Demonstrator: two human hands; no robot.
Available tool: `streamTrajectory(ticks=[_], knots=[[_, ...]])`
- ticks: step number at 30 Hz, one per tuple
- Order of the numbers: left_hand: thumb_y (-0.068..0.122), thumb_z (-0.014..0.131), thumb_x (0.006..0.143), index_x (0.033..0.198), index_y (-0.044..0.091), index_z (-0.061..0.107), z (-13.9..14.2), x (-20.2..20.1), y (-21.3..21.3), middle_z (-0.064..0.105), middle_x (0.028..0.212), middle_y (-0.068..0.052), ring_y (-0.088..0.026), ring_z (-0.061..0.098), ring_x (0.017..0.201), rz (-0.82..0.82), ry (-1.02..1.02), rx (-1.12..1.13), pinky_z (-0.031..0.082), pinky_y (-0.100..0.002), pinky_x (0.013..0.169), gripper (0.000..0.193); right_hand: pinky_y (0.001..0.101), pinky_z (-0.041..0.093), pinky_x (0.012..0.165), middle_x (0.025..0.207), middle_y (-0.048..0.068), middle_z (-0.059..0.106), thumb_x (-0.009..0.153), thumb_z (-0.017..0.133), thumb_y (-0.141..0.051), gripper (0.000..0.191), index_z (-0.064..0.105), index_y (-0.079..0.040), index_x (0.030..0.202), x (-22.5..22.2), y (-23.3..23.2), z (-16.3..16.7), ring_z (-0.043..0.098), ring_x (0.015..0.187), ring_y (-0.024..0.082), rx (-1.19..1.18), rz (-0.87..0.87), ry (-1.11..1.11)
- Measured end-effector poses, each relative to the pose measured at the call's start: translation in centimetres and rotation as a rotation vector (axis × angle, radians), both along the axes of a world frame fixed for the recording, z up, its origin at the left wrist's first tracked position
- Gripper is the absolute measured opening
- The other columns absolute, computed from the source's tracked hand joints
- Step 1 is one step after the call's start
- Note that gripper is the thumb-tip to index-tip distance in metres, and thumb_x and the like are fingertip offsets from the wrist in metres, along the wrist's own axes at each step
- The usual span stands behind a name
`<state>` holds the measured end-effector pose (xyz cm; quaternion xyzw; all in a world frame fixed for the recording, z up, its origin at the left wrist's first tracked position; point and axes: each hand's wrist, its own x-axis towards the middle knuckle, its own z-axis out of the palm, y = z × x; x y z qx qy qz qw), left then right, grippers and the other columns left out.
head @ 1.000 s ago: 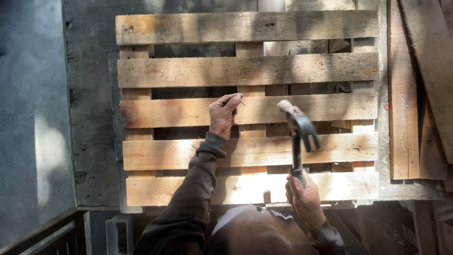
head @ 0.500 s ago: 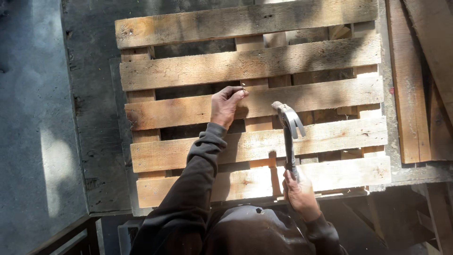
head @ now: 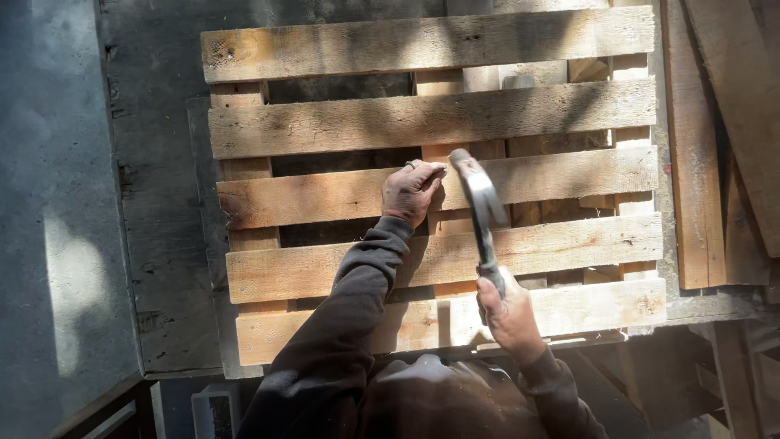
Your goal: The person hammers nails into a wooden pallet using a claw hammer. They repeatedly pick up nails from a container and drive them into the pallet slats. The person also briefly adjusts a loose slat before continuing to nail it down.
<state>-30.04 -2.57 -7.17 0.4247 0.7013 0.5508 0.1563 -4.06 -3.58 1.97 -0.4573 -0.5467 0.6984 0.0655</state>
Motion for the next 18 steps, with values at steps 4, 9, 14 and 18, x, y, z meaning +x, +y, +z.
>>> streamTrajectory(ticks=[4, 9, 14, 18], knots=[[0.011, 0.072, 0.094, 0.12, 0.007, 0.073, -0.4, -0.5, 0.0, 0.07, 0.085, -0.005, -0.013, 0.067, 0.072, 0.011, -0.128, 0.032, 0.056, -0.026, 0.064, 0.026, 0.0232, 0.041, 0.043, 0.061, -0.002, 0.049, 0.108, 0.05, -0.041, 0.041, 0.058, -0.005, 0.091, 0.1, 1.6, 2.5, 0.047, 0.048, 0.006, 0.337, 0.112, -0.061], [0.02, 0.062, 0.104, 0.129, 0.008, 0.065, -1.8, -2.6, 1.3, 0.067, 0.095, 0.002, -0.007, 0.056, 0.07, 0.428, -0.545, 0.236, 0.053, -0.023, 0.061, 0.028, 0.0274, 0.044, 0.051, 0.074, 0.003, 0.057, 0.099, 0.068, -0.033, 0.035, 0.059, -0.002, 0.112, 0.1, 3.2, 5.4, 0.052, 0.06, 0.012, 0.353, 0.012, 0.796], [0.022, 0.062, 0.108, 0.112, 0.004, 0.066, -3.2, -3.2, 2.7, 0.062, 0.088, 0.0, -0.004, 0.05, 0.07, 0.776, -0.428, 0.293, 0.046, -0.021, 0.06, 0.019, 0.0293, 0.038, 0.043, 0.068, 0.003, 0.053, 0.104, 0.06, -0.028, 0.024, 0.056, -0.005, 0.1, -1.0, 3.4, 1.3, 0.046, 0.05, 0.012, 0.073, 0.0, -0.042], [0.017, 0.06, 0.111, 0.117, 0.003, 0.06, -3.5, -2.9, 2.6, 0.065, 0.098, -0.003, -0.007, 0.06, 0.087, 0.792, -0.145, 0.261, 0.054, -0.026, 0.079, 0.015, 0.0272, 0.04, 0.041, 0.067, 0.002, 0.052, 0.119, 0.051, -0.032, 0.042, 0.054, -0.004, 0.088, 1.3, 6.0, 4.0, 0.047, 0.051, 0.011, -0.027, 0.049, 0.132]])
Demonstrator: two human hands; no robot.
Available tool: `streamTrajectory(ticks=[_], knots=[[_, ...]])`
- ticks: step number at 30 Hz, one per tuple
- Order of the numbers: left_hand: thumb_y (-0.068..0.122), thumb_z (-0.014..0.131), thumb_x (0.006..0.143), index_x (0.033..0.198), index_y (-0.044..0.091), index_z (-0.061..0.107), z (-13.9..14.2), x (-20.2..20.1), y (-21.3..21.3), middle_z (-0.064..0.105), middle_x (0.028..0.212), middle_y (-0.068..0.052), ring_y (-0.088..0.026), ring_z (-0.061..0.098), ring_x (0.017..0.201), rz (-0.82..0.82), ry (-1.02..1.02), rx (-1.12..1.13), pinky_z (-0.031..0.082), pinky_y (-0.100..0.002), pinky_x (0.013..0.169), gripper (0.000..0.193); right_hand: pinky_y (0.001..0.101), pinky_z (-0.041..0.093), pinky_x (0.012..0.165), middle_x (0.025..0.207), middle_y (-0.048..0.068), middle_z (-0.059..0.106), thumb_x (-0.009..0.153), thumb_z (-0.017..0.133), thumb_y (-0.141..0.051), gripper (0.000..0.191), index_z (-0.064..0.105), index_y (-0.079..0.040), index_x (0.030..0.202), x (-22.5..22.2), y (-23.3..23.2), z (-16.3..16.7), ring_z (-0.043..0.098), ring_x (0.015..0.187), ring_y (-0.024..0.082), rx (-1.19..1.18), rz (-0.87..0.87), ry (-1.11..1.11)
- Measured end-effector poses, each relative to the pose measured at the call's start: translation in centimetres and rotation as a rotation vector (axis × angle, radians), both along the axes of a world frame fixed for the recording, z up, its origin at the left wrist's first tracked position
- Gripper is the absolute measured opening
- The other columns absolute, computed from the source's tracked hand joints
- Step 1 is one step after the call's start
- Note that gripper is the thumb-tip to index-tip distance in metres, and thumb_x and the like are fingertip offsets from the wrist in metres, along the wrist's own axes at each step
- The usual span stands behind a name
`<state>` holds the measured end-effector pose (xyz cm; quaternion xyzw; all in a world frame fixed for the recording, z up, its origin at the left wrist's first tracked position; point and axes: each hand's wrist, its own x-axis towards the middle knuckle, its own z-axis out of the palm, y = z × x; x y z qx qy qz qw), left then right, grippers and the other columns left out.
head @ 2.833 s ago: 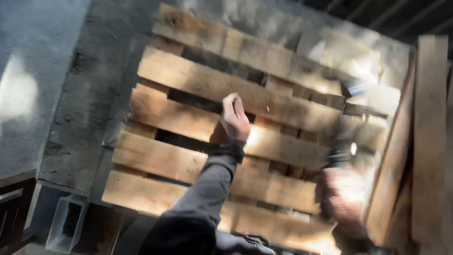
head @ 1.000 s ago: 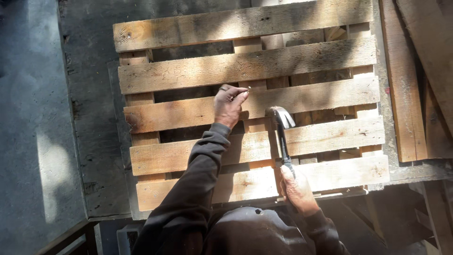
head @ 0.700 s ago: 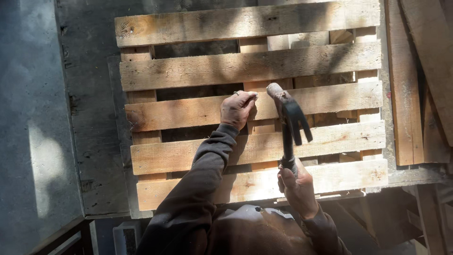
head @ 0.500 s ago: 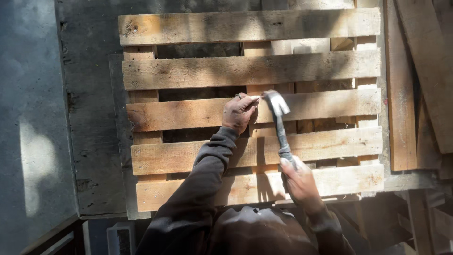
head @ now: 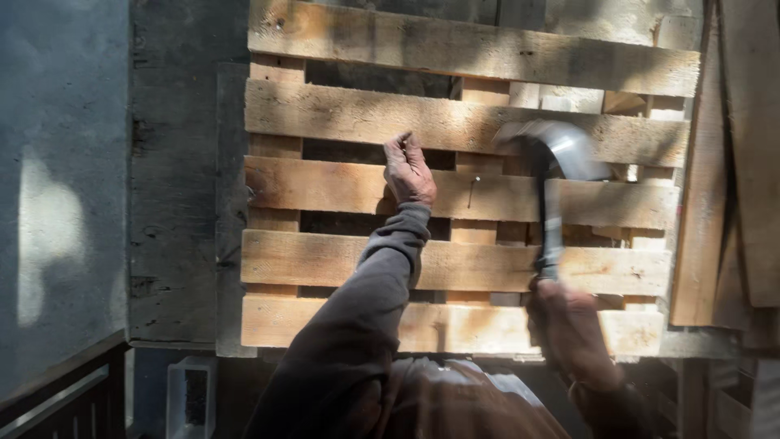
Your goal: The person hammers nails into a wooden pallet using a claw hammer. They repeatedly pick up nails from a container and drive them into the pallet slats. The person also briefly adjusts a loose slat before continuing to nail it down.
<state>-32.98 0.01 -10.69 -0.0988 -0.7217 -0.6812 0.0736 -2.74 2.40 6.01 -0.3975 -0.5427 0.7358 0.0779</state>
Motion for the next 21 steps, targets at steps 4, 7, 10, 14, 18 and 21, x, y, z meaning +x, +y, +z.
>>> streamTrajectory(ticks=[4, 7, 10, 14, 18, 21], knots=[[0.01, 0.057, 0.106, 0.131, 0.001, 0.055, 0.3, -0.4, 0.0, 0.056, 0.094, -0.009, -0.015, 0.053, 0.079, -0.096, -0.229, 0.123, 0.05, -0.03, 0.072, 0.027, 0.0284, 0.04, 0.042, 0.067, 0.002, 0.053, 0.115, 0.052, -0.031, 0.036, 0.056, -0.004, 0.091, 0.6, 4.5, 10.0, 0.048, 0.051, 0.012, 0.49, -0.031, 0.665], [0.006, 0.055, 0.106, 0.133, 0.001, 0.056, 0.8, -0.6, 0.1, 0.059, 0.09, -0.01, -0.017, 0.058, 0.079, -0.078, -0.178, -0.007, 0.053, -0.031, 0.076, 0.028, 0.0294, 0.041, 0.042, 0.068, 0.003, 0.054, 0.112, 0.052, -0.031, 0.033, 0.057, -0.004, 0.094, -2.5, 3.9, 12.3, 0.048, 0.051, 0.012, 0.562, -0.068, 0.823], [0.006, 0.055, 0.106, 0.131, 0.0, 0.054, 1.5, -0.2, -0.1, 0.064, 0.103, -0.01, -0.015, 0.067, 0.088, -0.06, -0.134, 0.091, 0.058, -0.031, 0.084, 0.025, 0.0303, 0.041, 0.043, 0.068, 0.003, 0.055, 0.109, 0.053, -0.03, 0.029, 0.059, -0.004, 0.096, -5.9, -0.9, 5.4, 0.049, 0.051, 0.013, 0.462, -0.051, 0.152], [0.009, 0.066, 0.104, 0.113, 0.001, 0.061, 2.5, -0.3, -0.5, 0.075, 0.092, -0.008, -0.013, 0.074, 0.084, -0.072, -0.223, -0.02, 0.059, -0.029, 0.075, 0.012, 0.0316, 0.042, 0.043, 0.069, 0.003, 0.056, 0.105, 0.053, -0.03, 0.027, 0.061, -0.005, 0.1, -1.3, -1.5, 0.1, 0.049, 0.051, 0.014, 0.167, -0.006, -0.569], [0.01, 0.067, 0.102, 0.107, 0.002, 0.064, 2.7, -0.8, -0.5, 0.076, 0.086, -0.008, -0.014, 0.072, 0.077, -0.077, -0.19, 0.047, 0.059, -0.029, 0.072, 0.01, 0.0318, 0.041, 0.043, 0.067, 0.003, 0.053, 0.105, 0.052, -0.031, 0.029, 0.06, -0.004, 0.099, 4.2, 5.1, 7.0, 0.048, 0.05, 0.014, 0.51, -0.103, 0.448], [0.012, 0.065, 0.104, 0.106, 0.003, 0.061, 2.2, -0.6, -0.3, 0.075, 0.084, -0.007, -0.012, 0.071, 0.075, -0.094, -0.22, 0.071, 0.058, -0.028, 0.071, 0.01, 0.0319, 0.04, 0.042, 0.065, 0.003, 0.051, 0.106, 0.052, -0.033, 0.031, 0.059, -0.003, 0.098, 1.4, 5.3, 10.9, 0.046, 0.049, 0.014, 0.616, -0.087, 0.772]])
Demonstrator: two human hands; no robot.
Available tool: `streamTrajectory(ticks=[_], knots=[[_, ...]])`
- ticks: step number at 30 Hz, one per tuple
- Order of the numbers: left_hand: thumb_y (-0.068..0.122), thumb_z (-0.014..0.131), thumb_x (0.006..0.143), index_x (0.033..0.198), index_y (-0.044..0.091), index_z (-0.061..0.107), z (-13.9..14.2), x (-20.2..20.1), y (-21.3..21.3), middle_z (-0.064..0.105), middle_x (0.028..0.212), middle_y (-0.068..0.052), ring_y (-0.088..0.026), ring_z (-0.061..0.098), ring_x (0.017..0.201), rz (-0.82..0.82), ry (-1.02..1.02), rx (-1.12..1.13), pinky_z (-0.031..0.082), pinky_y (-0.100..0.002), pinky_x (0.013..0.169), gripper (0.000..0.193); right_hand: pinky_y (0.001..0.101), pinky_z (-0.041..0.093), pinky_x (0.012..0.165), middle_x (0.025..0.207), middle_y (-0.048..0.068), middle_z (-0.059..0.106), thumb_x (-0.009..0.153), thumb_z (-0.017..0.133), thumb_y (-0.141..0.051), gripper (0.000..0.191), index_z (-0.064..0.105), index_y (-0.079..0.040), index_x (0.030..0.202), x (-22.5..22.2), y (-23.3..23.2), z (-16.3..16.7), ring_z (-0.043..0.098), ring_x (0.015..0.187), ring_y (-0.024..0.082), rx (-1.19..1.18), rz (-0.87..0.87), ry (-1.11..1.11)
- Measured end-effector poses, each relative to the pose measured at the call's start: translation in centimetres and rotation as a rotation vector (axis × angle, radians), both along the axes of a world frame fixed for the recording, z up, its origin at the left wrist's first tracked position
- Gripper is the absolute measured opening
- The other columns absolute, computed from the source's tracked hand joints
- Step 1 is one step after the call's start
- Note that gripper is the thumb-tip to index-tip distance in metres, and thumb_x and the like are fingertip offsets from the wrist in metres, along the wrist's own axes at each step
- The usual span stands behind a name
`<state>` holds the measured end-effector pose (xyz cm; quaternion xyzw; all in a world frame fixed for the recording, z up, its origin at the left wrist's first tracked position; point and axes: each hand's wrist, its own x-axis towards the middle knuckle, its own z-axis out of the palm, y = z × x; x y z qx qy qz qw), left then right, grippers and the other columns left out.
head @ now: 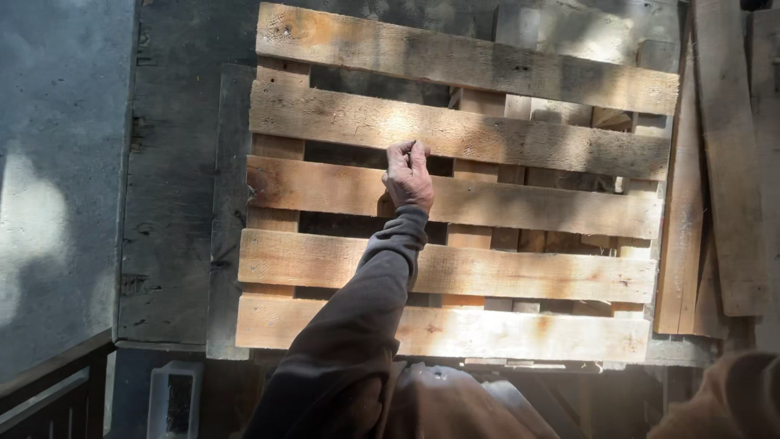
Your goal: The person hammers nails into a wooden pallet using a claw hammer. They repeatedly pick up nails from a container and drive them into the pallet slats. The person also briefly adjusts a loose slat before continuing to nail it down.
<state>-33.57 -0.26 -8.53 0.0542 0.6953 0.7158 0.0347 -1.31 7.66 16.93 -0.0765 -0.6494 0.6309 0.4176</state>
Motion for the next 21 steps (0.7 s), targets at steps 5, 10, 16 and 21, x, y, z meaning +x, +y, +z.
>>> streamTrajectory(ticks=[5, 10, 16, 21], knots=[[0.017, 0.065, 0.103, 0.107, 0.002, 0.057, -1.0, -0.1, 0.1, 0.075, 0.082, -0.007, -0.012, 0.071, 0.077, -0.02, -0.007, 0.074, 0.057, -0.027, 0.076, 0.017, 0.032, 0.039, 0.042, 0.062, 0.003, 0.048, 0.106, 0.05, -0.035, 0.034, 0.058, -0.003, 0.096, -6.6, -8.6, -6.3, 0.044, 0.047, 0.014, -0.473, -0.066, -1.037], [0.017, 0.066, 0.103, 0.106, 0.0, 0.058, -1.0, -1.5, 0.3, 0.075, 0.082, -0.01, -0.014, 0.071, 0.073, -0.095, -0.051, 0.212, 0.059, -0.028, 0.071, 0.02, 0.0309, 0.039, 0.041, 0.065, 0.001, 0.051, 0.104, 0.051, -0.036, 0.033, 0.062, -0.005, 0.104, 0.3, -8.1, -12.3, 0.045, 0.05, 0.012, -0.597, -0.151, -1.154], [0.022, 0.073, 0.099, 0.108, 0.003, 0.066, 0.9, 3.9, -2.9, 0.076, 0.1, -0.014, -0.019, 0.07, 0.082, -0.414, -0.895, 0.913, 0.053, -0.025, 0.059, 0.022, 0.0243, 0.043, 0.049, 0.079, 0.0, 0.059, 0.098, 0.065, -0.035, 0.031, 0.058, -0.006, 0.109, 4.3, -6.9, -16.9, 0.051, 0.058, 0.007, -0.537, -0.084, -0.667], [0.02, 0.072, 0.094, 0.106, 0.008, 0.068, 3.0, 7.4, -4.6, 0.075, 0.115, -0.012, -0.024, 0.071, 0.112, -0.549, -1.181, 1.084, 0.059, -0.026, 0.072, 0.017, 0.0274, 0.04, 0.04, 0.061, 0.005, 0.049, 0.1, 0.058, -0.045, 0.041, 0.056, -0.005, 0.095, 2.7, -7.5, -18.7, 0.047, 0.044, 0.013, -0.846, -0.052, -0.97]])
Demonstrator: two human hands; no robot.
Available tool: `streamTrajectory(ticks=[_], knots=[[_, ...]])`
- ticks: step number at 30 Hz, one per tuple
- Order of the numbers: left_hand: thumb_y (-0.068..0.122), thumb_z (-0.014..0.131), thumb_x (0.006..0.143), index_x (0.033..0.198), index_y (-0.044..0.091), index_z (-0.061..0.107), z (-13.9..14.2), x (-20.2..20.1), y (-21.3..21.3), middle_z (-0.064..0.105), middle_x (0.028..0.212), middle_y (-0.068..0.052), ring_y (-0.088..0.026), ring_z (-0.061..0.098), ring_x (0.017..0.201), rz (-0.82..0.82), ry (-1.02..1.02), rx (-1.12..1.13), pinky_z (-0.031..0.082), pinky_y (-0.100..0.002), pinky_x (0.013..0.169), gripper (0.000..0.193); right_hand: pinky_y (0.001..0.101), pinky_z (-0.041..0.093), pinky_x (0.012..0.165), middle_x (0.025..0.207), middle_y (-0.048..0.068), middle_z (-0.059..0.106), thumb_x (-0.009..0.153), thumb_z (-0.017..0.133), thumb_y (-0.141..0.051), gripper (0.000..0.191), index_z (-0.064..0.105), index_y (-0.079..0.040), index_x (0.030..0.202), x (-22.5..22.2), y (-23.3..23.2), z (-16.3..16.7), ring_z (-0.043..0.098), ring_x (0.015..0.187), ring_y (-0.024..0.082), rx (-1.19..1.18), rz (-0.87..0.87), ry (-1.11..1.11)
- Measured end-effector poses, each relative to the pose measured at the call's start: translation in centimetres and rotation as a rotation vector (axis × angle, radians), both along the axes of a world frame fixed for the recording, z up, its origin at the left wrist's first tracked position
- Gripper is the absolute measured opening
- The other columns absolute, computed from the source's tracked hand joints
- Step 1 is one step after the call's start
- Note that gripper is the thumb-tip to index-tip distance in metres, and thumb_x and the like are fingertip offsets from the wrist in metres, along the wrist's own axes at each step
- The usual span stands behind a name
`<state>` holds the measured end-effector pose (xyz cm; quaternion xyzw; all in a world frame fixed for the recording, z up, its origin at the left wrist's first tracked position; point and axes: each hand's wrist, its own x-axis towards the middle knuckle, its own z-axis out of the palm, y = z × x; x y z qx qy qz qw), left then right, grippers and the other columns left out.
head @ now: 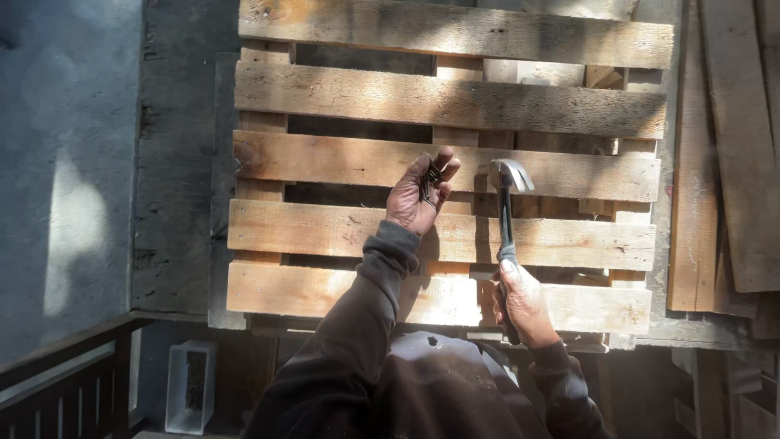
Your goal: The person hammers nails into a wooden pallet using a claw hammer. They repeatedly pick up nails from a container and drive them into the pallet slats. The person also briefly adjusts a loose slat before continuing to nail it down.
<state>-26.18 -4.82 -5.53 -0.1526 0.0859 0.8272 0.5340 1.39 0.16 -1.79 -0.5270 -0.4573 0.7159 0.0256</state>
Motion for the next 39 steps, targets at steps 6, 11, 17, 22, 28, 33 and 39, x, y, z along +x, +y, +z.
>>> streamTrajectory(ticks=[6, 11, 17, 22, 28, 33, 39], knots=[[0.018, 0.076, 0.093, 0.1, 0.012, 0.067, -1.3, 1.4, 0.0, 0.072, 0.102, -0.007, -0.018, 0.068, 0.092, 0.038, 0.111, -0.126, 0.055, -0.028, 0.067, 0.013, 0.0278, 0.046, 0.043, 0.068, 0.002, 0.055, 0.101, 0.057, -0.042, 0.037, 0.056, -0.005, 0.101, 2.0, -0.8, 2.8, 0.051, 0.049, 0.01, 0.114, 0.064, 0.163], [0.02, 0.083, 0.097, 0.096, 0.013, 0.066, -1.9, 1.4, -1.0, 0.059, 0.071, 0.004, -0.003, 0.041, 0.049, 0.04, 0.398, -0.235, 0.032, -0.02, 0.04, 0.018, 0.0282, 0.043, 0.04, 0.065, 0.002, 0.052, 0.097, 0.056, -0.039, 0.029, 0.056, -0.011, 0.104, 3.0, -1.0, 1.9, 0.049, 0.046, 0.01, 0.029, 0.055, 0.066], [0.018, 0.077, 0.092, 0.1, 0.009, 0.074, -0.6, 0.8, -0.2, 0.076, 0.086, -0.006, 0.002, 0.04, 0.045, -0.057, 0.596, -0.448, 0.029, -0.016, 0.038, 0.013, 0.0287, 0.039, 0.038, 0.06, 0.003, 0.051, 0.098, 0.059, -0.04, 0.032, 0.053, -0.009, 0.099, 3.4, 1.3, -0.1, 0.045, 0.042, 0.012, -0.074, 0.103, -0.02], [0.01, 0.078, 0.095, 0.104, 0.003, 0.079, -2.0, 2.1, 2.1, 0.074, 0.091, -0.003, -0.005, 0.064, 0.075, 0.036, 1.103, -0.646, 0.053, -0.02, 0.066, 0.011, 0.0262, 0.039, 0.04, 0.063, -0.002, 0.051, 0.097, 0.064, -0.039, 0.032, 0.056, -0.008, 0.097, 4.6, 1.2, -0.6, 0.046, 0.045, 0.008, 0.017, 0.12, 0.011], [0.006, 0.083, 0.088, 0.102, 0.004, 0.079, -3.5, 3.0, 3.4, 0.077, 0.091, -0.005, -0.009, 0.07, 0.08, 0.145, 1.622, -0.811, 0.058, -0.024, 0.073, 0.015, 0.0234, 0.037, 0.044, 0.068, -0.003, 0.049, 0.099, 0.062, -0.039, 0.031, 0.056, -0.009, 0.101, 4.2, 1.4, -1.2, 0.044, 0.053, 0.005, 0.021, 0.125, 0.092], [0.004, 0.08, 0.088, 0.105, 0.005, 0.078, -3.4, 2.7, 3.0, 0.079, 0.098, -0.007, -0.011, 0.073, 0.085, 0.146, 1.645, -0.77, 0.06, -0.025, 0.077, 0.016, 0.0251, 0.034, 0.04, 0.065, -0.003, 0.045, 0.097, 0.062, -0.036, 0.03, 0.053, -0.007, 0.1, 3.5, 2.7, 1.6, 0.039, 0.049, 0.006, -0.049, 0.048, 0.096], [0.002, 0.08, 0.088, 0.104, 0.005, 0.078, -3.0, 2.4, 2.7, 0.078, 0.099, -0.006, -0.013, 0.074, 0.087, 0.117, 1.651, -0.724, 0.061, -0.025, 0.078, 0.016, 0.0209, 0.038, 0.042, 0.065, -0.007, 0.049, 0.108, 0.053, -0.039, 0.032, 0.053, -0.008, 0.101, 2.4, 2.1, 2.7, 0.045, 0.052, 0.003, 0.3, 0.297, 0.422]])
